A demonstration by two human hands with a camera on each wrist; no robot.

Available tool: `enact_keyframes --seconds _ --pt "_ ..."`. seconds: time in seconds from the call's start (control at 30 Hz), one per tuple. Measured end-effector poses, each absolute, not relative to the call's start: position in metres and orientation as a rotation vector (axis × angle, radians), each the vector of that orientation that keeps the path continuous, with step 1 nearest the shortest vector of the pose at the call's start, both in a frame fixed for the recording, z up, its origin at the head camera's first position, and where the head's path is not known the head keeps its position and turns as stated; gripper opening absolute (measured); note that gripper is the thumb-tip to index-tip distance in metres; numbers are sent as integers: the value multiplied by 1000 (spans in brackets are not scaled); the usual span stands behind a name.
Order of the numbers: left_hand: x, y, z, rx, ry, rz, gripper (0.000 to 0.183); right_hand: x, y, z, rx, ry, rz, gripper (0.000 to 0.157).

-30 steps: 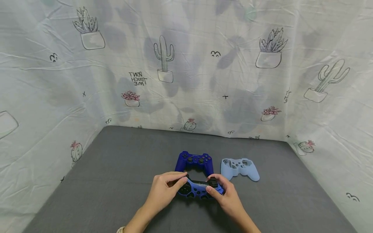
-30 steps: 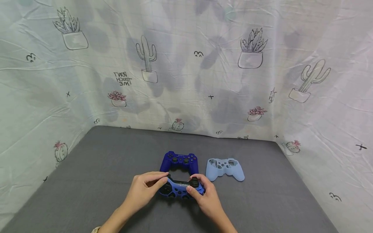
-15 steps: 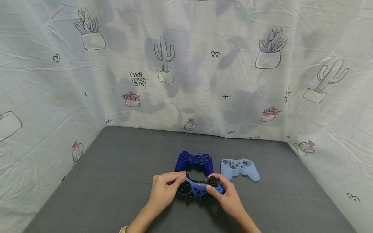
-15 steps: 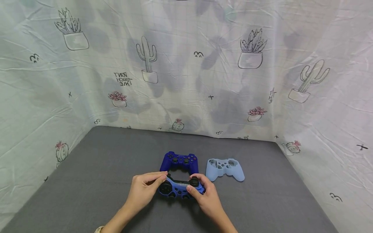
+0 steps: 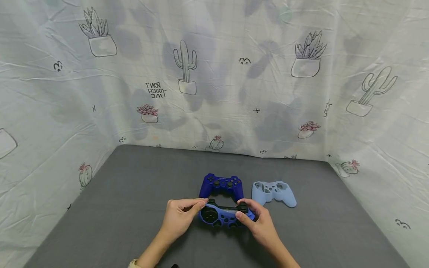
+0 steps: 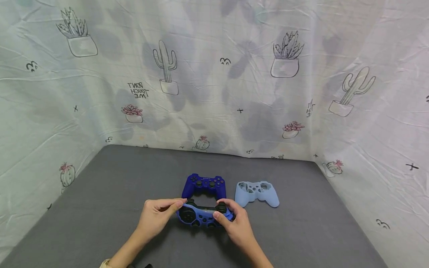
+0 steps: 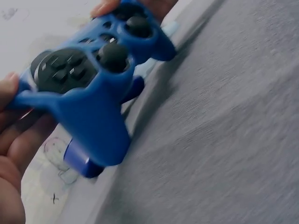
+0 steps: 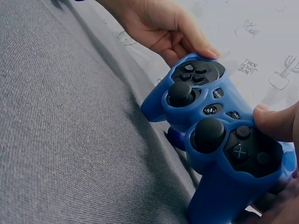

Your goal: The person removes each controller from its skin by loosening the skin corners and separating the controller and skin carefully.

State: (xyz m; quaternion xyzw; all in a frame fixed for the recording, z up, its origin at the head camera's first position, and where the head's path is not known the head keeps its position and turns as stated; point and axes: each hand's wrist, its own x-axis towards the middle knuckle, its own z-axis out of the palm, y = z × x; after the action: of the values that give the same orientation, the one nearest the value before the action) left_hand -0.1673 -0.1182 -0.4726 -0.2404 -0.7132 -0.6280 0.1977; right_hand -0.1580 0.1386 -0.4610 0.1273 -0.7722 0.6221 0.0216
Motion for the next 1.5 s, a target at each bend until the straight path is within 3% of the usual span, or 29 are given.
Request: enact_keyframes --seconds 0.27,0.8,1.03,1.5 --pt "-172 -142 -471 -838 -2071 -1916 14 -158 140 -459 383 -2410 1950 37" --pt "-172 -139 -472 -703 -2220 -1888 12 -162 139 -463 362 -2491 1812 31" --pt "-169 -135 -472 -665 -2218 -1843 12 -162 139 -462 327 -2574 1767 35" --pt "-167 -130 -469 -639 -2157 -1824 11 -171 164 -459 669 -2565 2059 46"
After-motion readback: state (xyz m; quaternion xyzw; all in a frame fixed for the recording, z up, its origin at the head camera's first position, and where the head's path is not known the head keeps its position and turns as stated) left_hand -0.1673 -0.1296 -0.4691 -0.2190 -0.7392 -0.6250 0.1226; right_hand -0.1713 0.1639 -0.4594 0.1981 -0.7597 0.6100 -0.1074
